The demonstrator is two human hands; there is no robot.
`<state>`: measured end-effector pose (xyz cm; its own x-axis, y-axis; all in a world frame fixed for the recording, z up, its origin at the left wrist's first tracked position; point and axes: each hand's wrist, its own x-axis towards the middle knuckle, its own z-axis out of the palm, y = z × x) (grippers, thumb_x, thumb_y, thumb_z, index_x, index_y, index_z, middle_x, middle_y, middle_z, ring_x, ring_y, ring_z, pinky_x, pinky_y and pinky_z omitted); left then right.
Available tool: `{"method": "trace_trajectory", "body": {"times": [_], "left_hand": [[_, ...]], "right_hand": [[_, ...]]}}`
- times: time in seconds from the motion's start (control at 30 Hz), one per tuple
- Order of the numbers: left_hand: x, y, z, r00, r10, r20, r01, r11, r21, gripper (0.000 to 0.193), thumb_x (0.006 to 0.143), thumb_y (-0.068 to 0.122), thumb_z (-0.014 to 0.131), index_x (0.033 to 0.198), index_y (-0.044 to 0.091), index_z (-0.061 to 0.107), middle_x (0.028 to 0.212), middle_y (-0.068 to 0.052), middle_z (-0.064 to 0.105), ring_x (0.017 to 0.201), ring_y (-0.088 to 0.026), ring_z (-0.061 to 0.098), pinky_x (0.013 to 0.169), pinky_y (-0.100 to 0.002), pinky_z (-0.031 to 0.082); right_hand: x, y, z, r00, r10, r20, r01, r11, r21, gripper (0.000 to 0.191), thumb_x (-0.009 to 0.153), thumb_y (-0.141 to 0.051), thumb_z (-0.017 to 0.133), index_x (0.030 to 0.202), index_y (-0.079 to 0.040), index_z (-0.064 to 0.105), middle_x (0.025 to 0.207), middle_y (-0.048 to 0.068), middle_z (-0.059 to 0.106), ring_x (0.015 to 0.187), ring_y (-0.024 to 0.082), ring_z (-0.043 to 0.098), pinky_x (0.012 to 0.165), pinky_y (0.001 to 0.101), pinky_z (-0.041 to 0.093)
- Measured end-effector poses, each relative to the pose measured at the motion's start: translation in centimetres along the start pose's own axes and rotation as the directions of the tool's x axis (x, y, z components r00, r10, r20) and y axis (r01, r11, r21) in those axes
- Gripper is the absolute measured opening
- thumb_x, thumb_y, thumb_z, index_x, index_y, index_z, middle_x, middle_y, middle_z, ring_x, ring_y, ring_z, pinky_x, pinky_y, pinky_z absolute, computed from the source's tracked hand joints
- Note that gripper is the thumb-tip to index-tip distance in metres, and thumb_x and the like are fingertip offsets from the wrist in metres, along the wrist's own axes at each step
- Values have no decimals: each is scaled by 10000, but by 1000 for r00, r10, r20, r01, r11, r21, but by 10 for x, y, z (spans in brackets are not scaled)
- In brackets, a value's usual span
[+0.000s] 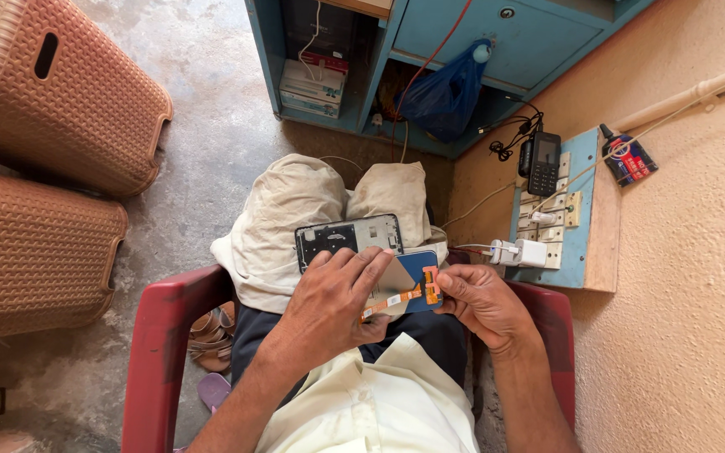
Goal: The person removes a protective film from a smartphone screen, then opens the device to access the internal components. They use a screwdriver to adjust screws on the motherboard and connect a red wire to the battery area. The phone remains disassembled on their lap throughout the clip.
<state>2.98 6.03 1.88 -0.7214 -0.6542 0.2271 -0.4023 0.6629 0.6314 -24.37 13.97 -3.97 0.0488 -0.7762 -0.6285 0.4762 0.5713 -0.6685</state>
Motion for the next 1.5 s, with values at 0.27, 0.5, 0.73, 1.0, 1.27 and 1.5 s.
{"method": "trace_trajectory", "body": {"times": [0.27,0.5,0.73,1.0,1.27,1.5], "left_hand": [[-1,0,0,1000,28,-9,-27,999,46,766,688,210,790,1347,-82,529,1220,-172,611,932,-288,560,845,-410,447],[-3,2,0,999,31,-28,-29,997,67,757,706,190,776,1360,-90,517,1236,-189,608,933,-288,562,854,-407,456],[-5,4,-1,999,22,-43,-19,997,74,770,701,196,779,1362,-93,513,1243,-197,609,933,-291,574,851,-411,462],[-3,5,-12,1000,9,-8,-9,998,60,799,698,224,805,1380,-67,507,1240,-176,615,947,-290,580,838,-418,451],[-15,-6,-24,965,101,-241,-68,988,141,1035,561,473,824,1410,-20,493,1377,-159,569,1210,-302,576,993,-412,447],[-47,-37,8,781,-603,162,229,36,-973,499,872,137,792,1301,-41,611,1116,-98,732,959,-125,691,829,-279,597]], "right_hand": [[-7,-3,17,981,-148,-122,116,964,-241,221,882,-120,757,1039,33,789,845,94,779,716,138,704,650,288,585],[-10,6,32,943,-316,-101,264,899,-349,172,874,-88,791,992,34,762,828,64,752,708,87,650,624,241,531],[-8,20,44,920,-372,-121,302,871,-387,224,864,-88,840,988,-4,673,838,23,681,715,62,601,636,218,509],[-8,13,48,954,-284,-94,279,958,-66,249,905,-126,728,1105,17,687,934,14,741,831,53,667,788,215,557],[-3,15,41,922,-368,-120,365,930,-50,151,947,-65,707,1055,35,738,933,74,762,810,95,695,745,244,555],[0,26,32,913,-381,-144,387,922,10,131,953,-106,731,996,13,763,841,46,746,704,66,643,636,208,490]]}}
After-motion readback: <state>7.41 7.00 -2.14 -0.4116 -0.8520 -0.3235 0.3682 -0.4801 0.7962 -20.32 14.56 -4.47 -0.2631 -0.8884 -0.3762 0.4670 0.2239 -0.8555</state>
